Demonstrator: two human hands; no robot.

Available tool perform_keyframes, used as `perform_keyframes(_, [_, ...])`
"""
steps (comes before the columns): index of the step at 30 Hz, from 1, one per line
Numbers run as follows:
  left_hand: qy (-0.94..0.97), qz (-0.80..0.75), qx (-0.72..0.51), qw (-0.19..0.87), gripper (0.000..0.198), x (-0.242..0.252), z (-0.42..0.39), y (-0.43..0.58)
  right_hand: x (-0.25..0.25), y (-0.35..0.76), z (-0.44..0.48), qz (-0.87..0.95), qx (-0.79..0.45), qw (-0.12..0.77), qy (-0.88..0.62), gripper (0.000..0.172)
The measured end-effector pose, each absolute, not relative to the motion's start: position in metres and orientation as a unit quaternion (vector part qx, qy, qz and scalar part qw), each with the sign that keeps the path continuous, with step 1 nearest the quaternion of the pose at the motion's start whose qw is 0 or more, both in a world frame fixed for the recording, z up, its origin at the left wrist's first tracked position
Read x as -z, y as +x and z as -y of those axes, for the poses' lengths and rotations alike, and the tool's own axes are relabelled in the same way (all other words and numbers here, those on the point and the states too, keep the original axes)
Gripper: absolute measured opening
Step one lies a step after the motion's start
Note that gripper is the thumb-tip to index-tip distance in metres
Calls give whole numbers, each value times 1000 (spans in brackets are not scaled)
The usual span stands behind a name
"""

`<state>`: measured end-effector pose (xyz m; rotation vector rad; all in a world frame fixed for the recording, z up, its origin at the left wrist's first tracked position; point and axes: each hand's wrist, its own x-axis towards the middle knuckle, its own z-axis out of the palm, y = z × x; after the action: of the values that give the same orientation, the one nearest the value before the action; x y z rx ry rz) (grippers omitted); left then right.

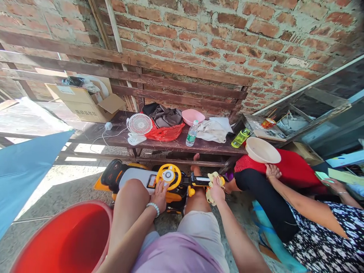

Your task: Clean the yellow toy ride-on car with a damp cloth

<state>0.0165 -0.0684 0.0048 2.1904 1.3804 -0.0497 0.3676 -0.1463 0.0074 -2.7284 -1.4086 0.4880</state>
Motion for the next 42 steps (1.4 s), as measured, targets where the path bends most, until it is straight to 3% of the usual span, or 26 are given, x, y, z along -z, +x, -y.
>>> perform_keyframes(3, [812,-517,18,268,95,-3,70,20,-11,344,144,470,-192,68,-859,79])
perform_keyframes(7, [815,-512,17,270,96,-2,70,20,-31,337,131,531,-213,161,-804,54])
perform_keyframes(11, [811,-515,17,279,96,-4,70,18,-48,324,105,568,-196,231,-765,39])
perform_keyframes(16, [807,-515,25,288,96,-10,70,17,-42,295,81,552,-184,181,-793,38])
perform_keyframes(27, [804,-515,19,296,96,-5,69,17,-28,310,71,452,-248,292,-805,21])
perform_keyframes(32, [809,-511,34,288,97,-7,69,16,-11,320,93,424,-231,266,-834,13])
perform_keyframes(38, [805,-515,48,291,97,-11,70,18,-5,318,99,446,-207,399,-774,33])
perform_keyframes(42, [799,-523,48,293,95,-12,70,21,-9,304,88,529,-204,342,-749,29])
